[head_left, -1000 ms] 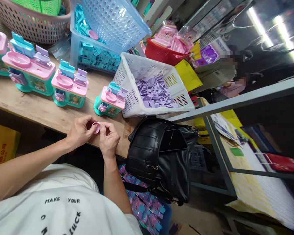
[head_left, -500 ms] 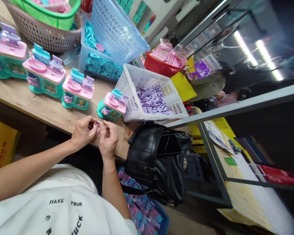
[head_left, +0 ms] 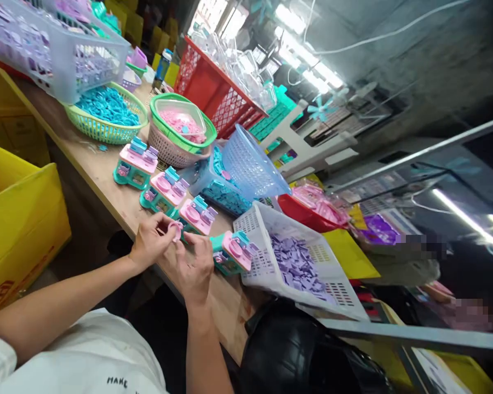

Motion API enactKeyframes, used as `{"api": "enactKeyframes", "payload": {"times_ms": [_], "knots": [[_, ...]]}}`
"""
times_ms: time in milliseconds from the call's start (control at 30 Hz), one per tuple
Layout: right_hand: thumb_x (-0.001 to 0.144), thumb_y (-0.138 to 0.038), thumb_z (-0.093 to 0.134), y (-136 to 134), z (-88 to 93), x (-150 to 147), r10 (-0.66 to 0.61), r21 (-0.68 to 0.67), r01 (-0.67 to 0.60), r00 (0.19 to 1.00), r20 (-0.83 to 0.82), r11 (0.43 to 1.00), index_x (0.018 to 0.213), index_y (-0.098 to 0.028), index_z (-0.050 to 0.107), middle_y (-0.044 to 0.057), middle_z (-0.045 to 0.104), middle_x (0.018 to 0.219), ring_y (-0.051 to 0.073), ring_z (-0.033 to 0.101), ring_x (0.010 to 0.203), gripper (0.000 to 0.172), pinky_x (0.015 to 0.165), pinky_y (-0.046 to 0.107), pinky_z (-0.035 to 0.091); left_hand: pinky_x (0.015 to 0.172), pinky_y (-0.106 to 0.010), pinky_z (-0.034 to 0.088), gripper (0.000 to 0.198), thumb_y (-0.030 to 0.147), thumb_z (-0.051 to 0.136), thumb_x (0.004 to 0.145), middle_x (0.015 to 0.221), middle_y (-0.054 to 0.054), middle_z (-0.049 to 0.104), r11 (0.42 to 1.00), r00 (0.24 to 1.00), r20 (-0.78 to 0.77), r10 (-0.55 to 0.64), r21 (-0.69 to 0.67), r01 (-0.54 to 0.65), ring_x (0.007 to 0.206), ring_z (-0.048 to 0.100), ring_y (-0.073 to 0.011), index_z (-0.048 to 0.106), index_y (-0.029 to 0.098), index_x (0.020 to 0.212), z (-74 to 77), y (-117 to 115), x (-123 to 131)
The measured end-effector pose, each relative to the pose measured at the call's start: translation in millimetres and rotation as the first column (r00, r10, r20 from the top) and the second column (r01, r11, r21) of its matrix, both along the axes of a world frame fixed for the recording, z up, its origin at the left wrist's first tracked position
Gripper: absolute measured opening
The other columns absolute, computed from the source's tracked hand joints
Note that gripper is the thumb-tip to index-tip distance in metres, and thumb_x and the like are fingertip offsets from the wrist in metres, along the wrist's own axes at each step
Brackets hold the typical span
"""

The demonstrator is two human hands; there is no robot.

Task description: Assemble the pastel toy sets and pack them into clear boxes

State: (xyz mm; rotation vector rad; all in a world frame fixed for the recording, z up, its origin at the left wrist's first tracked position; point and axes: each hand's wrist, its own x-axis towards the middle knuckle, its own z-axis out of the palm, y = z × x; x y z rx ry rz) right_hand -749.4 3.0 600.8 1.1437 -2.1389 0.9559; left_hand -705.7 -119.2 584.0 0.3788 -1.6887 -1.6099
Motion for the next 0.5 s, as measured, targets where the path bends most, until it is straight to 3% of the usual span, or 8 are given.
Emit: {"api": "enactKeyframes", "payload": {"times_ms": [67, 133, 267, 333, 433, 500], "knots": [[0.103, -0.034, 0.055, -29.2, 12.3, -4.0, 0.093, 0.116, -0.079, 0.988, -0.119, 0.99, 0.111, -0.02, 0.069, 0.008, 0.072, 0.104, 0.021, 0.062, 0.099, 0.021, 0.09, 0.036, 0.046, 0.059, -0.023, 0.052, 0.021, 0.037, 0.069, 0.081, 0.073, -0.002, 0.069, 0.992, 0.997, -0.002, 0.075, 0.101, -0.075, 0.062, 0.063, -0.013, 0.066, 0.016, 0.078, 10.9, -28.5, 0.8], [0.104, -0.032, 0.054, -58.7, 24.7, -13.4, 0.151, 0.239, -0.102, 0.968, -0.199, 0.966, 0.106, -0.022, 0.072, 0.007, 0.073, 0.105, 0.022, 0.061, 0.1, 0.02, 0.09, 0.036, 0.042, 0.061, -0.025, 0.053, 0.03, 0.045, 0.073, 0.077, 0.073, -0.003, 0.068, 0.98, 0.994, -0.018, 0.107, 0.172, -0.103, 0.065, 0.063, -0.0146, 0.064, 0.017, 0.078, 20.6, -55.0, 0.1], [0.104, -0.034, 0.054, -113.0, 46.1, -45.8, 0.167, 0.391, -0.07, 0.961, -0.22, 0.918, 0.095, -0.023, 0.073, 0.005, 0.076, 0.103, 0.021, 0.06, 0.099, 0.024, 0.086, 0.036, 0.035, 0.062, -0.027, 0.052, 0.047, 0.063, 0.07, 0.08, 0.076, -0.005, 0.068, 0.981, 0.997, -0.059, 0.054, 0.189, -0.042, 0.07, 0.064, -0.0172, 0.066, 0.016, 0.08, 30.8, -110.2, -8.5], [0.104, -0.033, 0.055, -139.0, 53.9, -62.9, 0.144, 0.443, -0.044, 0.971, -0.193, 0.895, 0.096, -0.023, 0.073, 0.004, 0.077, 0.104, 0.021, 0.059, 0.099, 0.023, 0.086, 0.035, 0.033, 0.067, -0.029, 0.053, 0.048, 0.062, 0.058, 0.09, 0.081, -0.007, 0.07, 0.982, 0.989, -0.049, 0.137, 0.14, -0.129, 0.076, 0.065, -0.0192, 0.068, 0.016, 0.082, 28.1, -143.8, -18.1], [0.105, -0.033, 0.055, -177.6, 60.1, -82.0, 0.152, 0.57, -0.047, 0.979, -0.139, 0.82, 0.1, -0.023, 0.074, 0.003, 0.078, 0.106, 0.021, 0.059, 0.103, 0.022, 0.086, 0.035, 0.031, 0.076, -0.034, 0.052, 0.04, 0.05, 0.051, 0.098, 0.083, -0.008, 0.07, 0.927, 0.927, 0.039, 0.373, 0.023, -0.374, 0.08, 0.064, -0.0217, 0.069, 0.018, 0.082, 14.8, -194.1, -38.4], [0.106, -0.034, 0.053, -199.7, 60.1, -88.5, 0.171, 0.652, -0.054, 0.978, -0.117, 0.757, 0.106, -0.025, 0.074, 0.003, 0.078, 0.107, 0.022, 0.059, 0.106, 0.024, 0.086, 0.035, 0.03, 0.081, -0.037, 0.051, 0.037, 0.043, 0.051, 0.099, 0.08, -0.009, 0.069, 0.917, 0.914, 0.079, 0.399, -0.003, -0.4, 0.08, 0.063, -0.0228, 0.067, 0.018, 0.076, 3.7, -218.7, -52.2]]}}
